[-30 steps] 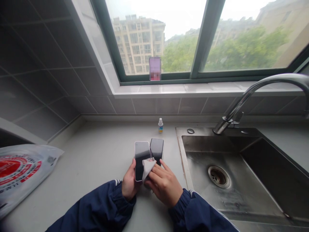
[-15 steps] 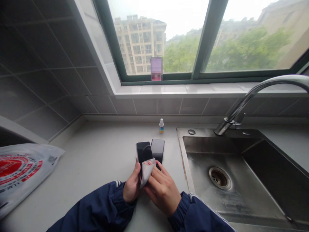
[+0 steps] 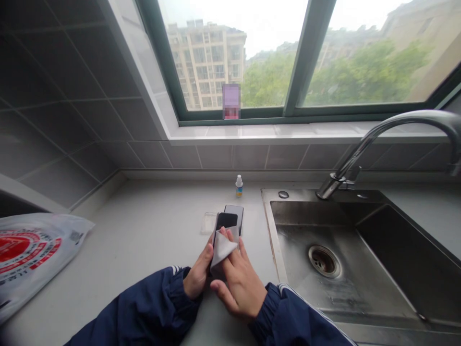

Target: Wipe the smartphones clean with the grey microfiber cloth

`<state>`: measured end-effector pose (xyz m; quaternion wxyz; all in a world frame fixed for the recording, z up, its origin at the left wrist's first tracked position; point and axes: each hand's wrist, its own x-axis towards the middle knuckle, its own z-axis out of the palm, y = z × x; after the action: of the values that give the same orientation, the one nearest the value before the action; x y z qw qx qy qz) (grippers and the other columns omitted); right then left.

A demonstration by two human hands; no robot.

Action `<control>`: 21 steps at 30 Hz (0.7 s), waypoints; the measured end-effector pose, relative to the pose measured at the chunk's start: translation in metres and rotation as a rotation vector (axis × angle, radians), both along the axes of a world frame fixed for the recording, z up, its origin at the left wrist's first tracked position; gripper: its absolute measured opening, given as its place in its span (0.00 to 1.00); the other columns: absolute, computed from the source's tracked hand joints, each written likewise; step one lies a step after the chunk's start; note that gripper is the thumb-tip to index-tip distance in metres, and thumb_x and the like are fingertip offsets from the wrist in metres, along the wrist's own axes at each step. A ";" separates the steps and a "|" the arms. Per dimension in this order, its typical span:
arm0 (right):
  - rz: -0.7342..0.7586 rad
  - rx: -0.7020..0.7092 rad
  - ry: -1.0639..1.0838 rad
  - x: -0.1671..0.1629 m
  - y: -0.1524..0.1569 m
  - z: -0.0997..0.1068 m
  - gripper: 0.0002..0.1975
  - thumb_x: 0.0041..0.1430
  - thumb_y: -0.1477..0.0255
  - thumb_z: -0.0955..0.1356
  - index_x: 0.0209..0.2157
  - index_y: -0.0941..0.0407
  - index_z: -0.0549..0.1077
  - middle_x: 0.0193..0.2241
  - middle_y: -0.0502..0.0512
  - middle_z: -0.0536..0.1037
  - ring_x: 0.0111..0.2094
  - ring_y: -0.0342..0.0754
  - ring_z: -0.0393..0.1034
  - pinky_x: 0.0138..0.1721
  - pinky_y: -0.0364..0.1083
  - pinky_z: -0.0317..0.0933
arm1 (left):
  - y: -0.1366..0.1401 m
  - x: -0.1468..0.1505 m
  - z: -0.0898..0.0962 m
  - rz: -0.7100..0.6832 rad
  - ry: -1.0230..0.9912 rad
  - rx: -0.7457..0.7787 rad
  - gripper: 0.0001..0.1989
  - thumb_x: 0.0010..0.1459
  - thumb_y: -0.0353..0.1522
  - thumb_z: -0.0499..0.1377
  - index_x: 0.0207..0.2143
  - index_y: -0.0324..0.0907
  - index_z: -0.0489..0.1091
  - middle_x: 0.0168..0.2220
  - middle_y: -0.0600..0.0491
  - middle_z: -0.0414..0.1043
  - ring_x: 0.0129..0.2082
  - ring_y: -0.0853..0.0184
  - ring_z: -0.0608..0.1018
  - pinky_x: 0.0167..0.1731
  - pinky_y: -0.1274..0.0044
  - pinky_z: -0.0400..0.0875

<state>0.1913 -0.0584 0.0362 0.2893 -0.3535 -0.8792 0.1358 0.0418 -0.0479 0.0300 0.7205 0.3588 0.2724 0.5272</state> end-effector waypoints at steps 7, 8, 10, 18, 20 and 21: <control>-0.259 0.074 0.156 0.016 0.017 -0.008 0.36 0.70 0.55 0.55 0.69 0.62 0.43 0.70 0.67 0.39 0.69 0.69 0.31 0.63 0.72 0.39 | -0.010 0.002 0.028 -0.229 0.071 0.011 0.31 0.65 0.42 0.51 0.68 0.47 0.49 0.57 0.42 0.70 0.43 0.52 0.80 0.51 0.59 0.70; -0.265 0.060 0.182 0.018 0.018 -0.007 0.34 0.70 0.58 0.56 0.69 0.61 0.44 0.70 0.66 0.40 0.69 0.68 0.32 0.64 0.71 0.40 | -0.010 0.001 0.029 -0.269 0.059 -0.028 0.33 0.65 0.43 0.50 0.69 0.48 0.44 0.51 0.41 0.75 0.33 0.55 0.82 0.41 0.60 0.75; -0.284 0.025 0.272 0.020 0.019 -0.006 0.30 0.70 0.63 0.58 0.68 0.60 0.50 0.69 0.65 0.47 0.69 0.64 0.38 0.65 0.66 0.43 | -0.008 -0.001 0.026 -0.296 0.022 -0.063 0.36 0.65 0.45 0.48 0.70 0.47 0.38 0.40 0.41 0.79 0.25 0.57 0.81 0.29 0.66 0.75; -0.503 -0.136 0.588 0.027 0.022 0.003 0.12 0.67 0.65 0.64 0.40 0.55 0.77 0.32 0.53 0.80 0.33 0.49 0.76 0.37 0.44 0.71 | 0.002 -0.005 0.004 -0.409 -0.155 -0.161 0.33 0.66 0.49 0.41 0.69 0.50 0.39 0.50 0.36 0.74 0.30 0.56 0.82 0.26 0.69 0.75; -0.526 -0.155 0.591 0.028 0.023 0.004 0.12 0.67 0.65 0.64 0.36 0.56 0.77 0.27 0.51 0.78 0.28 0.47 0.74 0.32 0.42 0.70 | 0.003 -0.005 0.001 -0.441 -0.172 -0.163 0.34 0.66 0.49 0.40 0.69 0.49 0.37 0.50 0.36 0.74 0.30 0.56 0.82 0.26 0.69 0.75; -0.532 -0.160 0.593 0.028 0.023 0.005 0.13 0.67 0.65 0.64 0.35 0.56 0.77 0.26 0.50 0.77 0.28 0.46 0.74 0.32 0.42 0.70 | 0.003 -0.005 0.000 -0.443 -0.159 -0.153 0.34 0.66 0.49 0.40 0.69 0.49 0.37 0.49 0.37 0.74 0.30 0.57 0.82 0.25 0.70 0.74</control>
<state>0.2194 -0.0353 0.0409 0.5269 -0.5356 -0.6221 0.2202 0.0366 -0.0445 0.0304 0.8629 0.3113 0.1685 0.3607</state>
